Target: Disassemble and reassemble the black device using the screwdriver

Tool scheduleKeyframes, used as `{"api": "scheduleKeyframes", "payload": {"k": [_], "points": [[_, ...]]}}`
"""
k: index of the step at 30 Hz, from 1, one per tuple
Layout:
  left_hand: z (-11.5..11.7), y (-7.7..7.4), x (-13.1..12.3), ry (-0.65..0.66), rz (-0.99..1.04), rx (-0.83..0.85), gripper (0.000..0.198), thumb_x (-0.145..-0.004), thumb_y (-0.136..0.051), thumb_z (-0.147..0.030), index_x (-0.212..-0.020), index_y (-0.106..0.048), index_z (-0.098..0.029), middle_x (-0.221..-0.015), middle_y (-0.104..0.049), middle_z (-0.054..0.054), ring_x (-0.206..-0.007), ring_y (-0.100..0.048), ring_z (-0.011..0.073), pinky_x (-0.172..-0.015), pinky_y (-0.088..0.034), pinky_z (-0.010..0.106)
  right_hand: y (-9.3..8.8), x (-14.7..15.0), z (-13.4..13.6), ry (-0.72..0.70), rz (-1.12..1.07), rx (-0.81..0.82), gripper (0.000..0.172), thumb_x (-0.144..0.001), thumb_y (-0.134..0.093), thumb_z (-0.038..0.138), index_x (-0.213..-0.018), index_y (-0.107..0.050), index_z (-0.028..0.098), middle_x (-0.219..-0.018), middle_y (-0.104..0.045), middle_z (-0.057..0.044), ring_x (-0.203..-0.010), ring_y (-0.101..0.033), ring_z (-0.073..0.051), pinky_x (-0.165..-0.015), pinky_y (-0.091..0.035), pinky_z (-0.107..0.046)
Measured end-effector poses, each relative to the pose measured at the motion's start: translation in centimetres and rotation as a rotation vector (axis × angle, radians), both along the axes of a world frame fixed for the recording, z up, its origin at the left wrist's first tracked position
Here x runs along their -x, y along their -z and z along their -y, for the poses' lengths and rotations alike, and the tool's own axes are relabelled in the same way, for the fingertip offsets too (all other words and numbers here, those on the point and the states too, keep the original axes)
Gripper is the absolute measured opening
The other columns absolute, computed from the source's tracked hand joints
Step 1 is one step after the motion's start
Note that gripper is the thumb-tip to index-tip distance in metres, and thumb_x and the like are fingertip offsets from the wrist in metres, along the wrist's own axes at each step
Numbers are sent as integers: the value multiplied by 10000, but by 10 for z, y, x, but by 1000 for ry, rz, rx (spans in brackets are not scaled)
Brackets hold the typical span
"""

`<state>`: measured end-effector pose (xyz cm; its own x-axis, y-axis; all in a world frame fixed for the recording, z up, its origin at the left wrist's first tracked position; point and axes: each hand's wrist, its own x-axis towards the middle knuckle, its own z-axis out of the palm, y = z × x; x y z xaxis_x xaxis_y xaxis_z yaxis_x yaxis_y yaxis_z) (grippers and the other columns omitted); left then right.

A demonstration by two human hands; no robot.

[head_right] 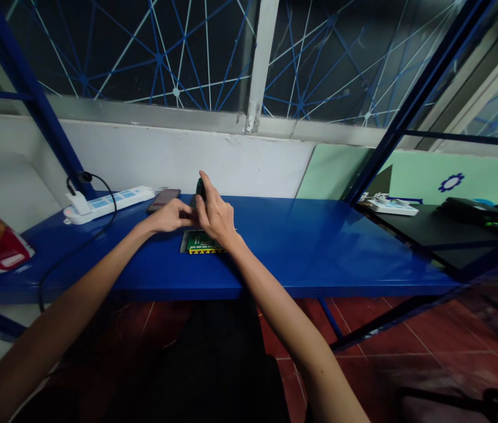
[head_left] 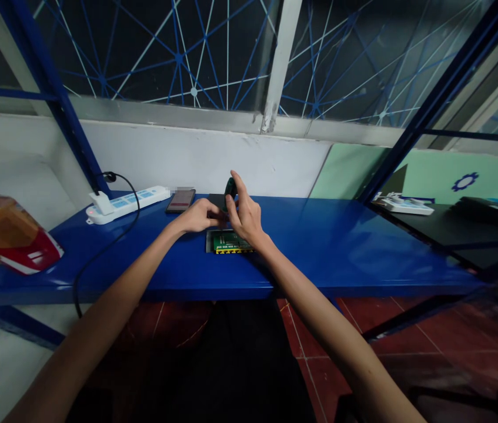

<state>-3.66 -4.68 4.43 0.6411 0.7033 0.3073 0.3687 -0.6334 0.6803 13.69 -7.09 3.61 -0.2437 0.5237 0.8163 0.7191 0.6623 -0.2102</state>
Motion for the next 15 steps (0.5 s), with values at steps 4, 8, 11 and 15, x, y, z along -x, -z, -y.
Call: {"api": "scheduleKeyframes", "payload": {"k": [4, 8, 11, 15], "points": [[1, -1, -1, -5, -17, -4, 227, -721, -628, -181, -889, -773, -135, -809, -748, 74, -725, -660, 164, -708, -491, 257, 0, 0, 0, -11, -24, 19, 562, -1004, -265, 345, -1533, -123, 219, -1199, -638, -114, -654, -612, -151, -643, -489, -301], [4, -4, -2, 6, -32, -11, 213, -725, -615, -173, -863, -773, -139, -791, -745, 56, -706, -651, 144, -670, -475, 227, 1, 0, -1, -25, -49, 17, 552, -1003, -277, 347, -1525, -154, 219, -1189, -644, -114, -632, -606, -142, -655, -499, -304], [5, -3, -2, -41, -21, -44, 171, -723, -643, -208, -804, -769, -125, -739, -737, 45, -657, -636, 135, -621, -457, 216, 3, 1, -2, -16, -56, -10, 558, -992, -313, 351, -1517, -176, 222, -1181, -648, -109, -640, -617, -142, -660, -505, -303], [3, 1, -2, -166, 62, -99, 182, -701, -699, -270, -748, -764, -108, -715, -736, 61, -639, -636, 157, -605, -462, 239, 4, 2, -3, 8, -68, -37, 594, -972, -367, 386, -1513, -179, 229, -1190, -649, -107, -694, -648, -160, -669, -513, -308]]}}
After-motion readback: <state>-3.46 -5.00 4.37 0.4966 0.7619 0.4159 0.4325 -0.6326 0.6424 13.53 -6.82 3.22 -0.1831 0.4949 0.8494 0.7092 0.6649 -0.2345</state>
